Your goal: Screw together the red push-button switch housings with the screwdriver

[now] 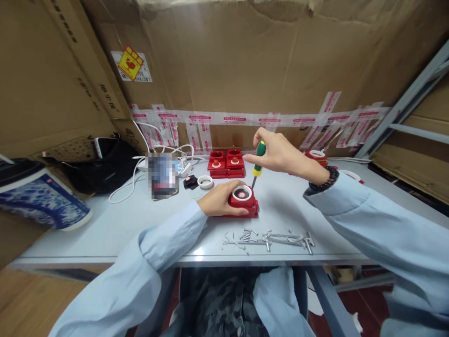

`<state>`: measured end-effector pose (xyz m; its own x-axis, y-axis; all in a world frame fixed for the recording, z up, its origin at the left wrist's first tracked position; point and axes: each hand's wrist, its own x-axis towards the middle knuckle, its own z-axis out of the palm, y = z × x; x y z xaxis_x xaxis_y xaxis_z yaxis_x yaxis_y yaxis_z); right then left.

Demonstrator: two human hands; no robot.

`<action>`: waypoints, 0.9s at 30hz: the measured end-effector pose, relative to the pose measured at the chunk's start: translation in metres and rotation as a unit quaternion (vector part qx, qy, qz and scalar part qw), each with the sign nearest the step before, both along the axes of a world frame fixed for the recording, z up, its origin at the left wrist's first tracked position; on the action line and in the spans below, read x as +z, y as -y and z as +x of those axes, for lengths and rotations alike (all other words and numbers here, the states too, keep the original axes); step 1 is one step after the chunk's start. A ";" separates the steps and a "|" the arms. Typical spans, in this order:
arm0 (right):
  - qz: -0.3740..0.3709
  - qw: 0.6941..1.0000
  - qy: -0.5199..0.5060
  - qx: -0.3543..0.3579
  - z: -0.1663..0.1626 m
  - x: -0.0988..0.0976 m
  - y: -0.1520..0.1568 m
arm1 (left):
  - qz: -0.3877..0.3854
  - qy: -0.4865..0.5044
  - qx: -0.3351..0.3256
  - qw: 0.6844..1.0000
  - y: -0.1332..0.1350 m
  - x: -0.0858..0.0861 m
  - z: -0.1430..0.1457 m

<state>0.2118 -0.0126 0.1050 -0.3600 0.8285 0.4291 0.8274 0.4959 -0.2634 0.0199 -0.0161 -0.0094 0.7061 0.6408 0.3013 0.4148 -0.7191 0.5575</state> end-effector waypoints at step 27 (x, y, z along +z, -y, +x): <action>-0.036 0.998 0.052 0.002 0.001 0.009 0.008 | -0.012 0.001 0.004 1.000 0.001 0.001 0.001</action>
<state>0.2132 -0.0206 0.1142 -0.4028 0.8545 0.3279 0.8505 0.4819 -0.2109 0.0205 -0.0167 -0.0080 0.7004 0.6530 0.2880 0.4184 -0.7026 0.5756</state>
